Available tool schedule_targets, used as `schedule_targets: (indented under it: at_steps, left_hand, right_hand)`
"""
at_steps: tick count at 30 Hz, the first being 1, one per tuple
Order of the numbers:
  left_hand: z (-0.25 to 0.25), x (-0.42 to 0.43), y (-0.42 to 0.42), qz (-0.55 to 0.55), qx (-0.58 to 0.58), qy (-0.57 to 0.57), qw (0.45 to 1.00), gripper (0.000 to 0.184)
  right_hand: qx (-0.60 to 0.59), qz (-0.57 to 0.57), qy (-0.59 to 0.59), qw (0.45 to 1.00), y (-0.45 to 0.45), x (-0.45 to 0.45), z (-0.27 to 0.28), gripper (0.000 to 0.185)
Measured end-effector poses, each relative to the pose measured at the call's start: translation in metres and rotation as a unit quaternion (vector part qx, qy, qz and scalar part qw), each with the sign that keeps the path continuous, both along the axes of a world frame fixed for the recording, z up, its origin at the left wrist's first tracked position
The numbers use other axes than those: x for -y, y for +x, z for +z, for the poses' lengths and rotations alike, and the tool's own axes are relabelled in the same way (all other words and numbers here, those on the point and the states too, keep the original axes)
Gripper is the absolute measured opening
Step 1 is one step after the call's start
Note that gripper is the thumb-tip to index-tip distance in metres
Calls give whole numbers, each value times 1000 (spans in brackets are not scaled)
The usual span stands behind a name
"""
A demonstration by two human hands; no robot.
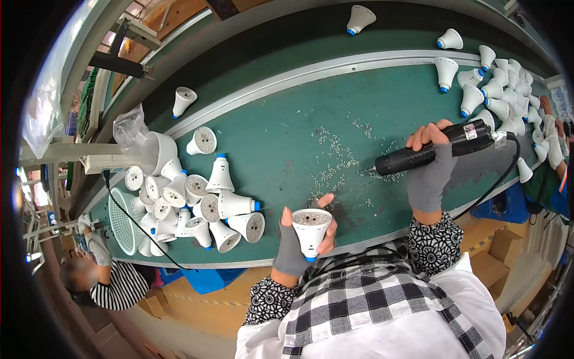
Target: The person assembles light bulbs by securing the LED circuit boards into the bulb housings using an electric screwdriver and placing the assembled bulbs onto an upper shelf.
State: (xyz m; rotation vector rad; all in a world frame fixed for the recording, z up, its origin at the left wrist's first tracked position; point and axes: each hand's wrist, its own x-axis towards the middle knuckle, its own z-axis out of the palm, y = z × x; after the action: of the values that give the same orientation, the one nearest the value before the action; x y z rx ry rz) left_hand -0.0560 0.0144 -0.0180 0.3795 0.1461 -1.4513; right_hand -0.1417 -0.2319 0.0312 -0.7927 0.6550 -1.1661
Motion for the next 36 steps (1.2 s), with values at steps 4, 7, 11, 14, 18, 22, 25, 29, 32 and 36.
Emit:
schedule_targets:
  at_steps: [4,7,11,14,18,22,25,29,32,36]
  left_hand:
    - [24,10,-3,-24,227,113,967,105]
    - [28,7,0,-56,227,139,962,96]
    - [23,6,3,-66,269,143,950,86]
    - [25,13,6,-56,349,137,925,78]
    - [30,28,8,-58,512,124,848,70]
    - [39,35,6,-61,487,122,863,65]
    - [39,31,4,-69,490,119,861,65]
    - [41,29,3,-72,485,129,862,63]
    - [38,28,5,-72,502,128,852,64]
    - [34,30,2,-68,501,142,851,68]
  right_hand:
    - [-21,3,-14,1000,7,-1,-9,17]
    - [-40,3,-19,999,11,-2,-12,17]
    - [-56,8,-26,998,12,0,-16,17]
    - [-33,8,7,999,9,1,-11,17]
    - [30,1,40,999,4,5,2,17]
    - [14,5,21,1000,5,5,-1,17]
    - [-20,10,4,1000,7,3,-14,17]
    - [-53,6,-23,998,11,1,-24,16]
    - [-57,1,-12,998,11,0,-20,14]
    - [4,16,44,999,4,3,-4,13]
